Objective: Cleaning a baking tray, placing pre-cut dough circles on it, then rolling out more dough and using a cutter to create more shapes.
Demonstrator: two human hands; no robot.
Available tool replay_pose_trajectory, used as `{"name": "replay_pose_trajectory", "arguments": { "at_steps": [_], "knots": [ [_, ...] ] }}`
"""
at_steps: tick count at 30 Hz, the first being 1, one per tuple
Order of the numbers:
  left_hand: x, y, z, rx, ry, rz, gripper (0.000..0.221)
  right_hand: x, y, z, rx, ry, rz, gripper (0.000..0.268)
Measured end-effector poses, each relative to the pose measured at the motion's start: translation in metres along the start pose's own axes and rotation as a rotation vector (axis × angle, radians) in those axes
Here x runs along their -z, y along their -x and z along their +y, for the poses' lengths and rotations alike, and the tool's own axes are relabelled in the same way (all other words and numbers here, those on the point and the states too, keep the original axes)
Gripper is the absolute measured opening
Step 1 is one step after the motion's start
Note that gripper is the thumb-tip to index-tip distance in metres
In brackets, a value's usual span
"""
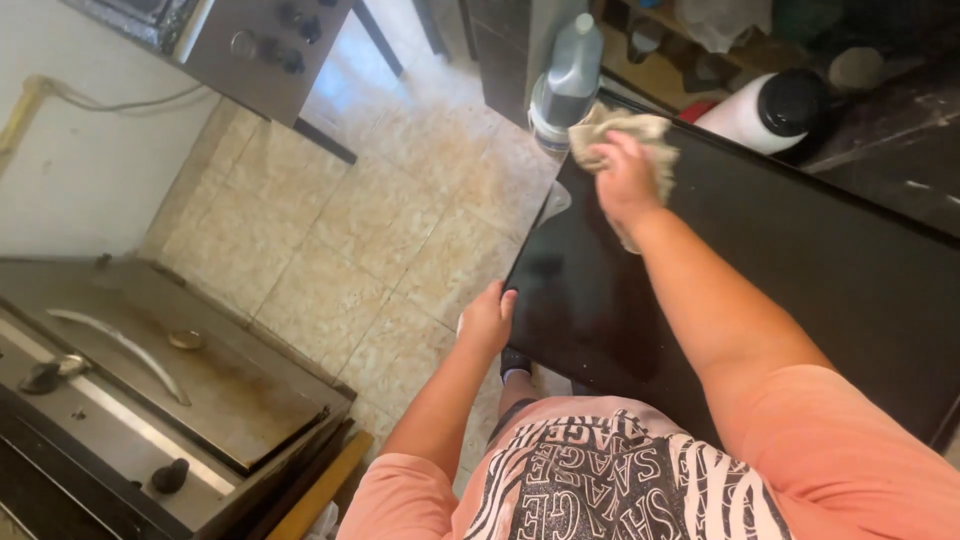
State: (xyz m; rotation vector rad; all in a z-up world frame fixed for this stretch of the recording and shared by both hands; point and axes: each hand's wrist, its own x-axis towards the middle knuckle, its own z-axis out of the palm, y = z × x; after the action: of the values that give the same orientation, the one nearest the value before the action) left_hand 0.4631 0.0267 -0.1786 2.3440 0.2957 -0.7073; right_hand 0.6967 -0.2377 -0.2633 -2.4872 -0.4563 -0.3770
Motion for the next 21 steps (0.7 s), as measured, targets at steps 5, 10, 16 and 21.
{"name": "replay_pose_trajectory", "arguments": {
  "at_steps": [5, 10, 16, 21],
  "knots": [
    [-0.003, -0.002, -0.004, -0.031, 0.164, 0.005, 0.054, 0.006, 0.042, -0.095, -0.139, -0.093, -0.171, 0.031],
    [-0.019, -0.02, -0.023, -0.069, 0.287, 0.024, 0.053, 0.004, 0.12, -0.145, 0.09, 0.013, -0.339, 0.046],
    [-0.023, -0.031, -0.037, -0.091, 0.481, 0.024, 0.05, 0.047, 0.182, -0.157, 0.337, -0.094, -0.799, 0.053],
    [-0.041, -0.06, -0.065, -0.062, 0.181, 0.096, 0.045, 0.165, 0.247, -0.089, 0.041, -0.062, -1.103, 0.018]
  ]
}}
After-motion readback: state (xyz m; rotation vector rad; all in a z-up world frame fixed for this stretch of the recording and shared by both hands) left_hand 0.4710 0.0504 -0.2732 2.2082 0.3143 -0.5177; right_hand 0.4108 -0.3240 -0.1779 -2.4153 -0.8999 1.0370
